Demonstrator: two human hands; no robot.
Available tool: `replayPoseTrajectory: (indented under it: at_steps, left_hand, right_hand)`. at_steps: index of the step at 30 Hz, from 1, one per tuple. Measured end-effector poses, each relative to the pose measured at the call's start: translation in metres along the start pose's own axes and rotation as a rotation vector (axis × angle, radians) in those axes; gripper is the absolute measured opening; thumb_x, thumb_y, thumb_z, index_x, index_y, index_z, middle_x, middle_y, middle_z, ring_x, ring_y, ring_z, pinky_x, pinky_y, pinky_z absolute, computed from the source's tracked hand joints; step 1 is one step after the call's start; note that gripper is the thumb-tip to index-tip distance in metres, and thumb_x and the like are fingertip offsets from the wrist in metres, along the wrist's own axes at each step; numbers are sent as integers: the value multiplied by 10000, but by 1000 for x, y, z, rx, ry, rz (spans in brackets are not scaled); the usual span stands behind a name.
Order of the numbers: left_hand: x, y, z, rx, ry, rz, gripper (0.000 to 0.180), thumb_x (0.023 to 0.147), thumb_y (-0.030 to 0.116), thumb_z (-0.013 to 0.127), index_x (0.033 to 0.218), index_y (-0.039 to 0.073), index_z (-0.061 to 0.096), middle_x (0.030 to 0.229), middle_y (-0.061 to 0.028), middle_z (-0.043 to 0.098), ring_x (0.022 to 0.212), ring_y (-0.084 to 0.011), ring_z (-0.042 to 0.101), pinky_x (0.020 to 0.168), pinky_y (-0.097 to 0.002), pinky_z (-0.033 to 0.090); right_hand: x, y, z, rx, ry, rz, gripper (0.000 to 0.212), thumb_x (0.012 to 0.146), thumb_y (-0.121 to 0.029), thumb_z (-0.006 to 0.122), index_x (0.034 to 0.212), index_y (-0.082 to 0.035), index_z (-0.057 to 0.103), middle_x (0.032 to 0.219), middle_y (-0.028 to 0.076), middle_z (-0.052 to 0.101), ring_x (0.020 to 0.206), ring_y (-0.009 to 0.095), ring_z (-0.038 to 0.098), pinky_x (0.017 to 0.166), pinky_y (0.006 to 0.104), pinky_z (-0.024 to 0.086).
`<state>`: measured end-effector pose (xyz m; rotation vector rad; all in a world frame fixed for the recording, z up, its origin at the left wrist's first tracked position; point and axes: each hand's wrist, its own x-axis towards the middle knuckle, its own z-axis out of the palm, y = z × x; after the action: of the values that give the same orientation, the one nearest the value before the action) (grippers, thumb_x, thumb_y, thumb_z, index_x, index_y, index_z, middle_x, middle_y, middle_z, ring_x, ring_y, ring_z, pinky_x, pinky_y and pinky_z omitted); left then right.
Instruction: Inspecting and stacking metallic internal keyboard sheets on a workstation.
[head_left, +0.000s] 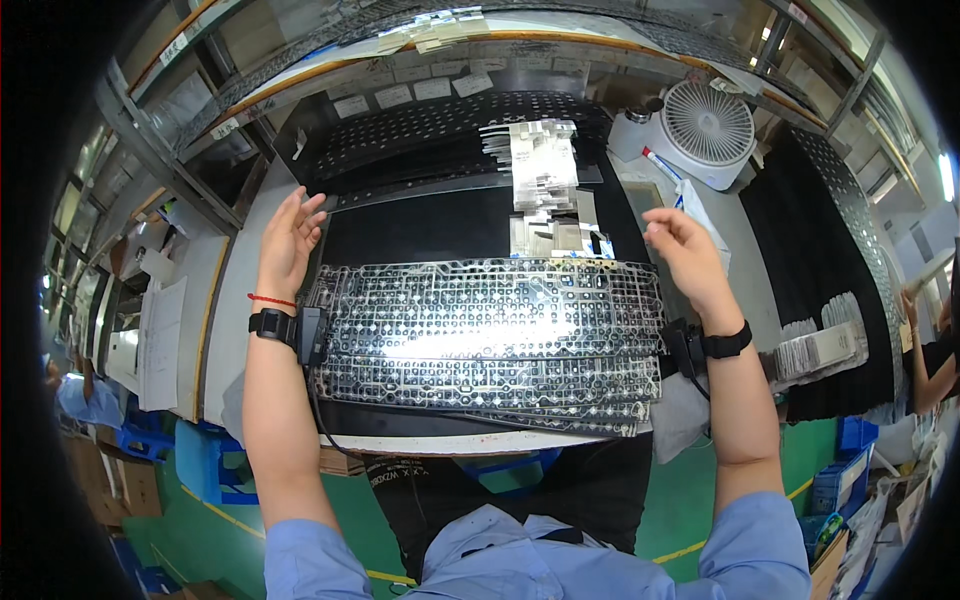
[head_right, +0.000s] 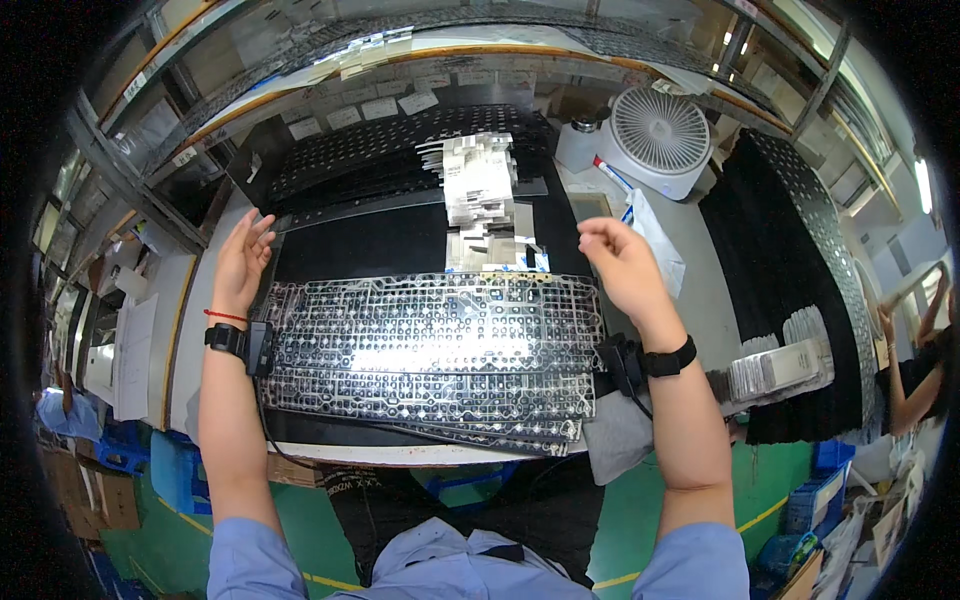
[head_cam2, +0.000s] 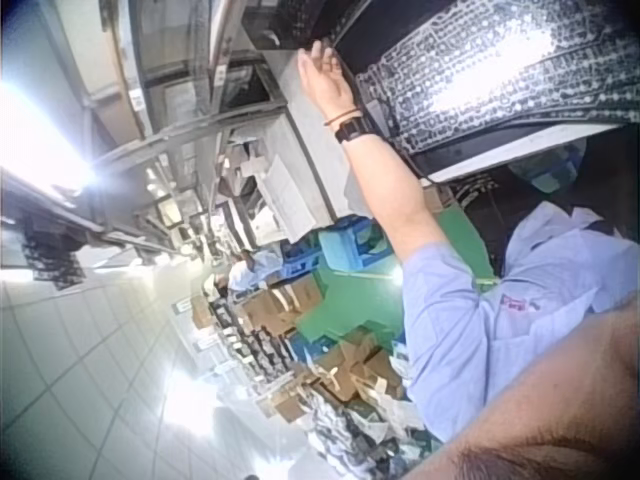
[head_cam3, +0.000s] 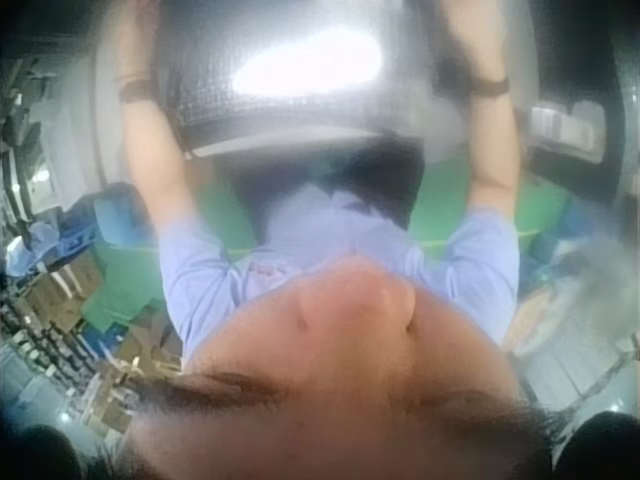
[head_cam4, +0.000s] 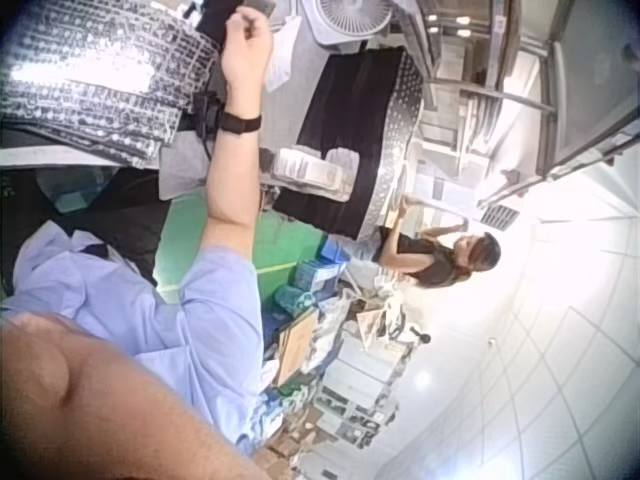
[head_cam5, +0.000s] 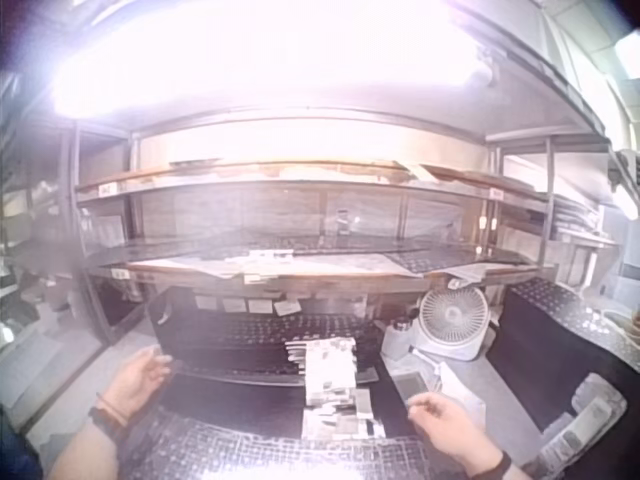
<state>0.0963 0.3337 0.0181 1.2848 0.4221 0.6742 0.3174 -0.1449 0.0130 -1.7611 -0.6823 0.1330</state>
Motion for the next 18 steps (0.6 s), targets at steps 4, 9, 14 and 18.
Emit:
replayPoseTrajectory:
  at_steps: [4, 9, 14, 18]
  left_hand:
    - [0, -2, -7, 74, -39, -12, 383, 1017, 271, 519, 1319, 35, 519, 1142, -82, 656, 919, -116, 614, 759, -227, 488]
    - [-1, -2, -2, 125, -86, -68, 372, 1017, 280, 517, 1296, 36, 545, 1110, -69, 667, 899, -111, 617, 751, -223, 487]
    - [-10, 1, 11, 210, -184, -161, 379, 1023, 293, 507, 1282, 21, 557, 1109, -71, 668, 871, -95, 612, 727, -212, 472]
    - [-11, 2, 11, 346, -297, -203, 342, 1013, 266, 521, 1235, 18, 597, 1037, -32, 671, 739, -51, 549, 659, -191, 439]
  right_hand:
    - [-2, -3, 1, -287, -242, 175, 224, 946, -171, 621, 1056, 21, 652, 828, -12, 625, 767, 65, 546, 715, 233, 451]
    - [-3, -12, -1, -198, -349, 168, 175, 921, -152, 655, 992, 7, 662, 853, -12, 628, 759, 61, 543, 702, 231, 450]
    - [-3, -12, 1, -54, -136, 42, 135, 900, -130, 679, 935, 0, 672, 826, -3, 637, 783, 75, 551, 728, 235, 446]
    - [-1, -13, -1, -31, -67, 31, 135, 907, -125, 672, 934, 7, 671, 846, 6, 646, 800, 78, 562, 735, 236, 447]
